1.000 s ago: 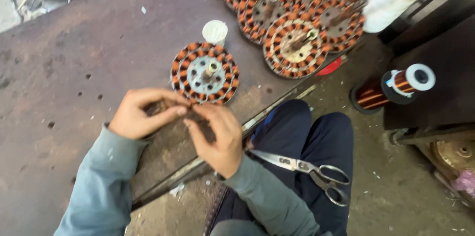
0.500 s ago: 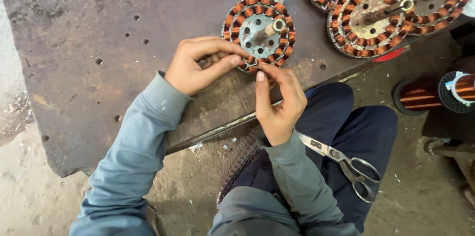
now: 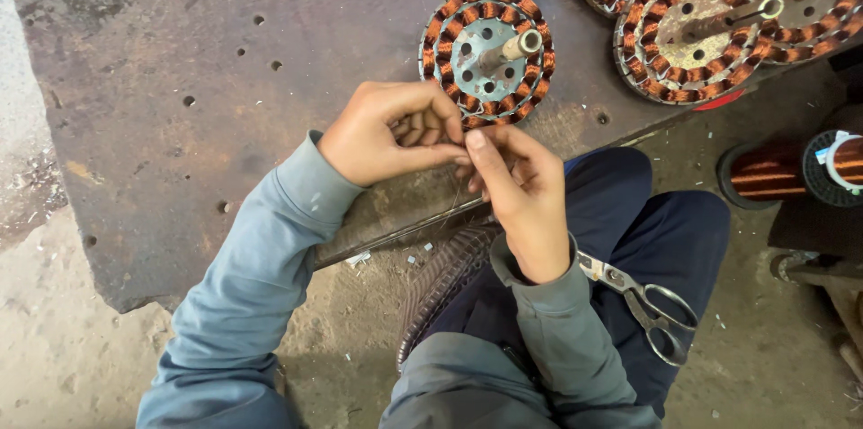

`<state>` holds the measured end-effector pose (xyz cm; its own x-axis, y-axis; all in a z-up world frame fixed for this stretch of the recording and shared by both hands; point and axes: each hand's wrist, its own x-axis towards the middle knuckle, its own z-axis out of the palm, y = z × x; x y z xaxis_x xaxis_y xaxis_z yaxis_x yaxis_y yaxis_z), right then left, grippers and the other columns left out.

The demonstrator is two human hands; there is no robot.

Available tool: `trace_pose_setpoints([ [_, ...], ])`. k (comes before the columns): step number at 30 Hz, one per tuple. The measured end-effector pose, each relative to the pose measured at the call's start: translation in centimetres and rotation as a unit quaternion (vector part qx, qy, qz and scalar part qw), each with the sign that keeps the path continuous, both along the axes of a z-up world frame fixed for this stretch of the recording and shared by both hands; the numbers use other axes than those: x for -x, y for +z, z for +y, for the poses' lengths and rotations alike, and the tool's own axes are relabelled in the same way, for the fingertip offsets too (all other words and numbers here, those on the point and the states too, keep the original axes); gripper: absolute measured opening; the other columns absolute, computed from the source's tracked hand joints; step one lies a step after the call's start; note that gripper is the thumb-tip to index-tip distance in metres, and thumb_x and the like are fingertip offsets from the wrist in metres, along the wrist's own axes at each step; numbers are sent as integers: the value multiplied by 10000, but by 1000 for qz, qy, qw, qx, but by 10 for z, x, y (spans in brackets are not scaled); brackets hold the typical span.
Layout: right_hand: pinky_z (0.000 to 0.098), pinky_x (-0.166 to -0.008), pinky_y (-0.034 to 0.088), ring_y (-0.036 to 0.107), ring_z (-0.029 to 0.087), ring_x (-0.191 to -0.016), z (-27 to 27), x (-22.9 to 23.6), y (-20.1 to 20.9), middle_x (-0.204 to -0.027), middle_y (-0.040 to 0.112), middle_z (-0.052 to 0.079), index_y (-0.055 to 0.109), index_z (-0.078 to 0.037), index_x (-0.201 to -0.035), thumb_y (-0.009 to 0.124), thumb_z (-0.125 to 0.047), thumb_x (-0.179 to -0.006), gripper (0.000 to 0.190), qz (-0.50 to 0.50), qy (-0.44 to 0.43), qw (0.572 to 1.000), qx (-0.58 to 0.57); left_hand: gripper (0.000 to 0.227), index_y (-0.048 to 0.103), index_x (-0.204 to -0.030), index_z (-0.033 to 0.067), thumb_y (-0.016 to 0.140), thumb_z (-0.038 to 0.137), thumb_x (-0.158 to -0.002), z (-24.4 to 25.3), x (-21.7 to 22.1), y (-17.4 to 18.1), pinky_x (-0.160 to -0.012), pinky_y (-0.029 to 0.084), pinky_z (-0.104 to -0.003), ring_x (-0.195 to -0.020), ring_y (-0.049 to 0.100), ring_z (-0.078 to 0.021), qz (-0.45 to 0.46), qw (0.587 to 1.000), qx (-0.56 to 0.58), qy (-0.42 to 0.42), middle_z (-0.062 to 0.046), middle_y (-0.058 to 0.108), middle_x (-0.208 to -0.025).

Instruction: The person sits on the floor and assembles copper-wound motor stators on a low metal table. They use shears to cut white plastic ties and insert them into slots on the stator to secure the windings, repeating the process across multiple units.

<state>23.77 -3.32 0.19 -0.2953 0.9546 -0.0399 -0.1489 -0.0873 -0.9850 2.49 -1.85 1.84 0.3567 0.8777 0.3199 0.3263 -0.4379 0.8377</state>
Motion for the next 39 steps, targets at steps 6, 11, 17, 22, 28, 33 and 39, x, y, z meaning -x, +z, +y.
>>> trace_pose_setpoints([
  [6,192,-581,395,564,35,-691,3,-3,0,-808,659,-22,705,1,-1029,702,-84,-966,105,11,-3,1000,27,503,657,-1115,77,944,279,-755,-2,-5,10,-571,391,-260,-637,458,-88,18,999,-33,29,3,542,-777],
  [11,183,-654,457,571,19,-733,-2,0,-4,-847,664,-27,660,4,-985,683,-31,-964,47,-79,-42,989,-118,427,709,-1185,101,909,305,-867,-4,-2,20,-696,466,-330,-813,555,-179,112,970,-202,71,-61,525,-945],
  [17,206,-611,481,593,40,-682,-3,-7,8,-825,683,12,663,11,-981,713,-26,-929,80,-179,-87,955,-219,299,752,-1140,116,849,261,-897,-5,-10,18,-677,487,-374,-838,561,-251,201,939,-274,49,-83,525,-922],
  [22,211,-610,468,585,49,-681,-5,-9,14,-844,683,25,668,15,-994,727,-27,-953,84,-190,-108,944,-247,280,735,-1119,89,834,220,-892,-5,-12,21,-703,500,-372,-879,571,-257,216,931,-290,48,-87,535,-966],
  [28,230,-574,417,537,58,-631,2,5,3,-826,670,41,676,17,-991,741,-14,-980,73,-198,-189,926,-261,249,735,-1088,83,843,215,-906,-5,-13,21,-704,498,-371,-888,560,-267,212,938,-270,51,-92,532,-965],
  [33,267,-578,441,577,112,-624,3,11,-2,-855,678,80,680,21,-991,753,4,-958,82,-220,-202,904,-305,228,728,-1074,76,826,223,-929,-5,-12,13,-815,482,-380,-969,544,-282,124,973,-191,43,-110,522,-999],
  [39,357,-655,481,641,255,-718,2,11,-1,-883,656,124,659,25,-1010,739,35,-945,104,-237,-180,890,-344,207,760,-1125,82,800,200,-959,3,-8,2,-850,438,-374,-949,504,-250,63,989,-126,33,-85,508,-965],
])
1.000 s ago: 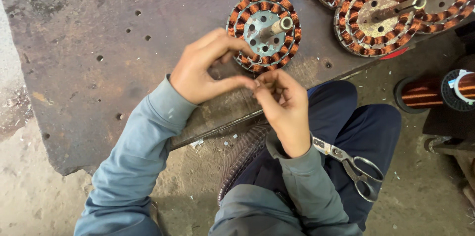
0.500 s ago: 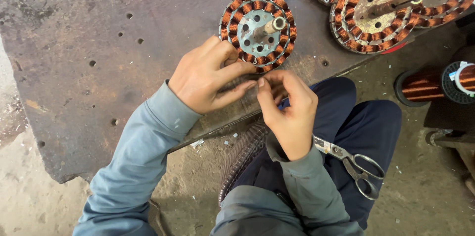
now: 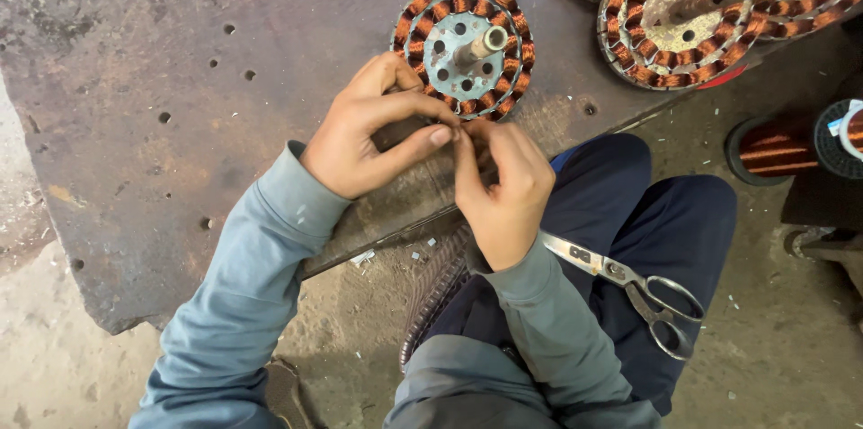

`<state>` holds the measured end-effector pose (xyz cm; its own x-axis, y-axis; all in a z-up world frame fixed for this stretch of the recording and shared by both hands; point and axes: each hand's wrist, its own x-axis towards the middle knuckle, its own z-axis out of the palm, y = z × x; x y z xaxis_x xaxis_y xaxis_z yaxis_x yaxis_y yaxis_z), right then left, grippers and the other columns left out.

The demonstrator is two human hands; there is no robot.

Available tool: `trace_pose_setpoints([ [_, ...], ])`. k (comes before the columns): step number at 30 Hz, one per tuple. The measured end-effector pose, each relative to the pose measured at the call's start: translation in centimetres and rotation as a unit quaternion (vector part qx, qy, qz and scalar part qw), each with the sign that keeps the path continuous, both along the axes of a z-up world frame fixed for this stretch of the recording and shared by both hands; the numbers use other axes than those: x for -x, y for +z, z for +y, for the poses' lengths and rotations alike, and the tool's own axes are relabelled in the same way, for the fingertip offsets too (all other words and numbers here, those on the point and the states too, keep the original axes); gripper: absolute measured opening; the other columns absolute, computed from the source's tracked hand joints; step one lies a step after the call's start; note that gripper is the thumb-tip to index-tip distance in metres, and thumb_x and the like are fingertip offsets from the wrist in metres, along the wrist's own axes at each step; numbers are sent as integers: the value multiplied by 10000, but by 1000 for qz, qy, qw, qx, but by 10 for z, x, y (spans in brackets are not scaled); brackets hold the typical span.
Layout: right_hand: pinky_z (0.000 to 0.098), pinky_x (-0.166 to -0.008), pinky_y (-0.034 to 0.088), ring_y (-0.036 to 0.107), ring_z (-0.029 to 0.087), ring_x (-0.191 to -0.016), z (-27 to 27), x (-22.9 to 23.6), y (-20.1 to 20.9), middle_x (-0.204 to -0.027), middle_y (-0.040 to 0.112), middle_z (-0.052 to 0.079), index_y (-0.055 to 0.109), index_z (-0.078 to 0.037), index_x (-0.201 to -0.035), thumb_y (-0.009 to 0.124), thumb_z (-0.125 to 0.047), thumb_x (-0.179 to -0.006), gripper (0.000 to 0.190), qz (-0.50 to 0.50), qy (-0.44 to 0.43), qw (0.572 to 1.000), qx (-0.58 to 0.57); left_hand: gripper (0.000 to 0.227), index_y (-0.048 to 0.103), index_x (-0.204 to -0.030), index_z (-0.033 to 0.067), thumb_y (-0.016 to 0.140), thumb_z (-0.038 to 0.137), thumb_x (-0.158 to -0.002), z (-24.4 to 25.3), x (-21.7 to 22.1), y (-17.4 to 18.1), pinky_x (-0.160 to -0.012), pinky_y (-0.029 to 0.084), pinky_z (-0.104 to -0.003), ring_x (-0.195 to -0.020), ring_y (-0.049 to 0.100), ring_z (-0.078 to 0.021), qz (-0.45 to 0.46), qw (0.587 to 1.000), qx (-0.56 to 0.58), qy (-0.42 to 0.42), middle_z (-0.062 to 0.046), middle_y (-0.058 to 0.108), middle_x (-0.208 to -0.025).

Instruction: The person sits on the floor and assembles copper-wound motor stators on a low metal table. They use shears to cut white plastic ties and insert them into slots on the stator to secure the windings, repeating the process across multiple units.

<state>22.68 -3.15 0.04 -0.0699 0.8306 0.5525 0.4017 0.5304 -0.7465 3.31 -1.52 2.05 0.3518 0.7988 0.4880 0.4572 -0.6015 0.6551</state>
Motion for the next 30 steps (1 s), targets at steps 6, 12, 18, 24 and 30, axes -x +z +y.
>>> trace_pose_setpoints([
  [6,345,-691,484,638,244,-790,-4,0,5,-916,640,113,668,4,-1044,711,44,-948,113,5,61,998,-29,222,770,-1135,78,803,197,-950,-1,2,5,-800,433,-368,-909,502,-249,44,999,-5,4,-83,502,-930],
  [12,259,-597,432,559,124,-656,0,-4,6,-902,654,76,683,12,-1054,719,39,-977,89,47,17,999,7,188,757,-1058,71,821,196,-933,-4,3,10,-786,457,-358,-909,530,-249,68,997,-22,13,-87,503,-935],
  [18,295,-609,467,610,156,-667,5,0,-2,-902,656,90,669,9,-1036,739,25,-977,92,29,-1,1000,8,144,741,-1083,56,765,161,-987,0,3,-1,-830,464,-340,-935,527,-215,-19,999,26,-6,-80,507,-978],
  [24,335,-624,454,604,215,-716,-4,3,3,-885,632,105,665,4,-1016,735,32,-949,101,3,62,998,3,161,769,-1129,64,741,149,-995,0,5,-1,-799,451,-336,-905,526,-200,-30,998,57,-2,-66,530,-949],
  [30,279,-611,438,562,148,-683,-2,-5,7,-919,644,78,675,8,-1051,709,39,-977,87,41,47,998,8,172,755,-1082,61,787,178,-960,-1,5,4,-829,469,-355,-933,542,-231,34,999,-2,-6,-83,531,-951],
])
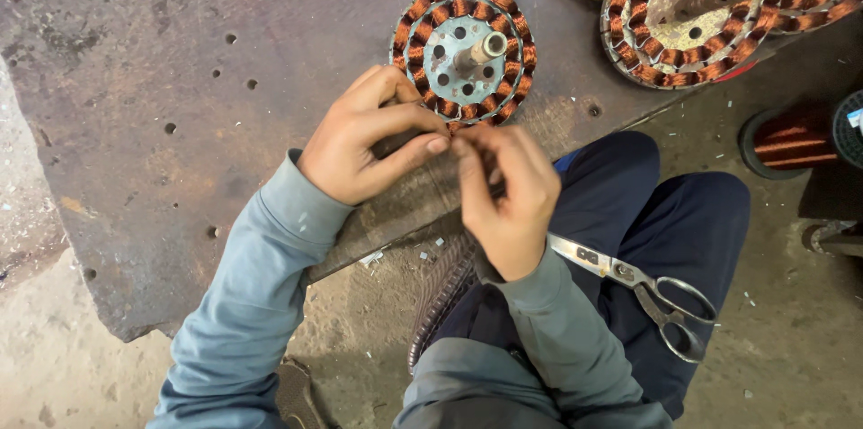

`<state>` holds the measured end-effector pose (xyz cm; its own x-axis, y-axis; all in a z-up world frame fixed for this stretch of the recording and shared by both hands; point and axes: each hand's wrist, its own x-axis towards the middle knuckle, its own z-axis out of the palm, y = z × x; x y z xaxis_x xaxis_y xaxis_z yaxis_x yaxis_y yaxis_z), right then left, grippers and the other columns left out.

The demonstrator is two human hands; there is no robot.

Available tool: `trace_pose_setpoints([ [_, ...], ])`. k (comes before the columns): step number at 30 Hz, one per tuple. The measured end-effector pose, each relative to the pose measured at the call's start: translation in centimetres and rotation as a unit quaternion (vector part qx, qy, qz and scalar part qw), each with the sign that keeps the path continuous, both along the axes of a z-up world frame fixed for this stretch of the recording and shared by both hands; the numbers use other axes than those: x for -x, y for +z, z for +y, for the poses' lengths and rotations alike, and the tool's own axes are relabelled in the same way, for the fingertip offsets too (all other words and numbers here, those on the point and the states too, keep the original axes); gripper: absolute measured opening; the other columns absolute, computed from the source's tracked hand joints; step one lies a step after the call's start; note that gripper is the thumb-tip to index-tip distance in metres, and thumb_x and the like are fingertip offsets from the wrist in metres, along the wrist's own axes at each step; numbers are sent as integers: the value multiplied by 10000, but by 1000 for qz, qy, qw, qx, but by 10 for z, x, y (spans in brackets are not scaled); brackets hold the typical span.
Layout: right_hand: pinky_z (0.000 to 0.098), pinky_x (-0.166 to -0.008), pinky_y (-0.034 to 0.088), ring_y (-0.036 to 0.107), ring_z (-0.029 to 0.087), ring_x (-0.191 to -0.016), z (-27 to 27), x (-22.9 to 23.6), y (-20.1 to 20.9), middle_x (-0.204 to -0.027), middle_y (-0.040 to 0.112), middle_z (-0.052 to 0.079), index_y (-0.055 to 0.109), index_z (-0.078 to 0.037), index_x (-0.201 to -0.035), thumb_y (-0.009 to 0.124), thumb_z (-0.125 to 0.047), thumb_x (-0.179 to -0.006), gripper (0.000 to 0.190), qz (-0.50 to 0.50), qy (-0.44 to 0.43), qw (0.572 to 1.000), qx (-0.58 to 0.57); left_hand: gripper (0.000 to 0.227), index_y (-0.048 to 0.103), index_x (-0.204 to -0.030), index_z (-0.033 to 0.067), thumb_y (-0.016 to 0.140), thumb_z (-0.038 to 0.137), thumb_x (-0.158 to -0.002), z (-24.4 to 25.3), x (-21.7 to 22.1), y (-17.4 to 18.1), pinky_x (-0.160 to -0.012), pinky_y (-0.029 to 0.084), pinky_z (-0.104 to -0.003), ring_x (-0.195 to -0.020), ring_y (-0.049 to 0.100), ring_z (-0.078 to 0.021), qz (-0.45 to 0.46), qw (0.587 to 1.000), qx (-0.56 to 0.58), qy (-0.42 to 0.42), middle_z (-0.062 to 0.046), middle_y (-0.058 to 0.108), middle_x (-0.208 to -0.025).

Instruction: The person sits on the floor and assembles copper-wound motor stators on a low metal table. They use shears to cut white plastic ties and insert them into slots on the stator to secure the windings, repeating the process across multiple units.

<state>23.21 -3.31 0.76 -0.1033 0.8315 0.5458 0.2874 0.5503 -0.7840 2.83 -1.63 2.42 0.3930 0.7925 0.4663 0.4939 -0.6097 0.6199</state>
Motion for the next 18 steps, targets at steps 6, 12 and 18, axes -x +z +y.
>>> trace_pose_setpoints([
  [6,279,-581,427,573,134,-650,5,4,-6,-877,638,82,675,17,-1004,739,36,-956,82,-13,-30,999,16,145,749,-1101,49,755,140,-988,2,-1,-4,-825,467,-332,-926,544,-200,-58,997,44,-4,-72,540,-976],
  [12,315,-633,451,586,181,-692,3,6,-7,-853,629,87,657,15,-982,753,24,-944,103,-12,-12,1000,0,157,770,-1126,60,753,116,-981,1,-1,-4,-792,451,-323,-899,531,-189,-63,996,55,3,-65,539,-942],
  [18,270,-569,404,537,122,-632,1,7,-8,-832,625,62,689,2,-994,764,19,-940,94,12,-7,999,36,179,780,-1130,76,775,98,-952,2,-2,2,-758,460,-335,-866,547,-213,-2,1000,-3,9,-67,567,-888],
])
